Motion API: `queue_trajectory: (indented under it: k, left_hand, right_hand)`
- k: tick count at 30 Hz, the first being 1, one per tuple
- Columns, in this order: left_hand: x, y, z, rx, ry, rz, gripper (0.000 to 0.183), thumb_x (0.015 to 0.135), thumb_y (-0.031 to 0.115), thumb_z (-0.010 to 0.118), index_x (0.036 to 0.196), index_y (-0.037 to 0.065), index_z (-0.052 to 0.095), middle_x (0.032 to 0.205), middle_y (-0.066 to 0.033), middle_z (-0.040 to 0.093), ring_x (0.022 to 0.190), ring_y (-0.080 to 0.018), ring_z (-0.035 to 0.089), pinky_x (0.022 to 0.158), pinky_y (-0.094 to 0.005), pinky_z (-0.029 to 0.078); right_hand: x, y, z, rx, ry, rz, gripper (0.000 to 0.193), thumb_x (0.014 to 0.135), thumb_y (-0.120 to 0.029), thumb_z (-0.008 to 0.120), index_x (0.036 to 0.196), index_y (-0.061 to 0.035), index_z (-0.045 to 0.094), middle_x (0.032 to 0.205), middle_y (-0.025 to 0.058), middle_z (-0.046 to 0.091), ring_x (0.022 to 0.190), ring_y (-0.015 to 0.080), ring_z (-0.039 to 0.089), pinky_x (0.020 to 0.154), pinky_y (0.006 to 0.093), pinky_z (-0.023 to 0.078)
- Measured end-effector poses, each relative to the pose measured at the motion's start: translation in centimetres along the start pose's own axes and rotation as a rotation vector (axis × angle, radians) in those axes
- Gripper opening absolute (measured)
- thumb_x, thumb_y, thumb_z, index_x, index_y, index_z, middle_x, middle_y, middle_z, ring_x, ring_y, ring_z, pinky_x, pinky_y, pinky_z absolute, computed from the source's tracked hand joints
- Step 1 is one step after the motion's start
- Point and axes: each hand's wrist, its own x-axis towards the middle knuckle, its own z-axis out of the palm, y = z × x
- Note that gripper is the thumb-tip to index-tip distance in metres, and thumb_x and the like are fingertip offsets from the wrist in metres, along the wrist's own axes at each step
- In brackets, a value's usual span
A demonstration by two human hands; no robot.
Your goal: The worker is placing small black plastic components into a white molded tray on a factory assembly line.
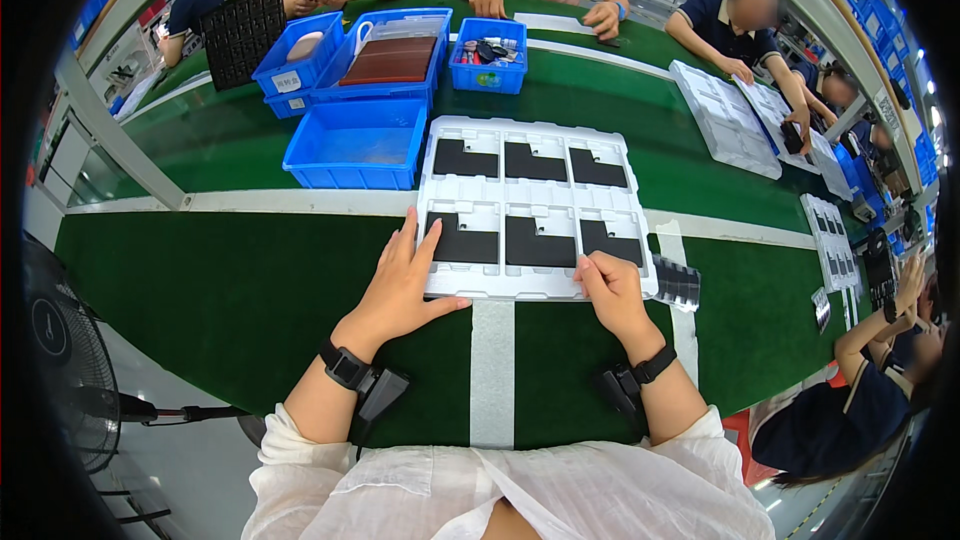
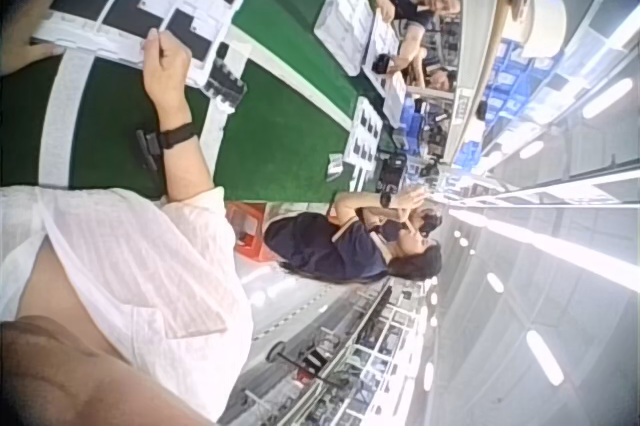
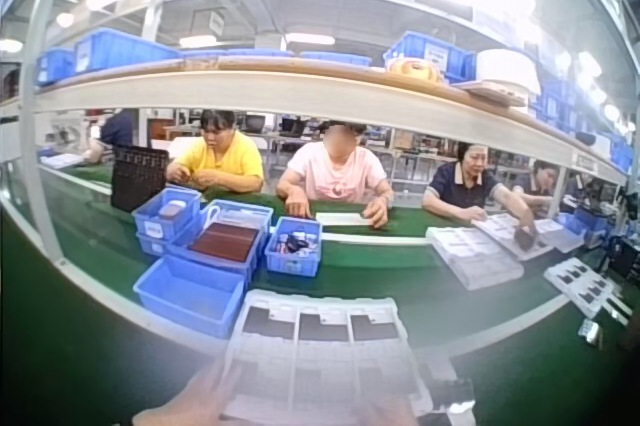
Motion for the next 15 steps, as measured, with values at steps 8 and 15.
queue_trajectory:
  k: [8, 15]
  left_hand:
    - [0.03, 0.04, -0.04, 0.003, -0.005, -0.010, 0.098, 0.068, 0.042, 0.075, 0.139, 0.003, 0.021, 0.142, -0.0330, 0.009, 0.130, -0.0460, 0.020, 0.105, -0.0461, 0.024]
    - [-0.02, 0.04, -0.08, -0.005, 0.003, -0.001, 0.098, 0.068, 0.041, 0.075, 0.139, 0.003, 0.021, 0.142, -0.0330, 0.009, 0.130, -0.0459, 0.020, 0.105, -0.0469, 0.024]
  right_hand:
    - [0.03, 0.05, -0.01, -0.006, -0.001, -0.003, 0.027, 0.089, -0.013, 0.052, 0.066, 0.0015, 0.057, 0.052, 0.0039, 0.049, 0.046, 0.0080, 0.045, 0.045, 0.0238, 0.035]
    - [0.01, -0.23, 0.00, -0.001, 0.000, -0.002, 0.027, 0.089, -0.013, 0.052, 0.067, 0.0014, 0.057, 0.052, 0.0039, 0.050, 0.046, 0.0080, 0.046, 0.045, 0.0238, 0.035]
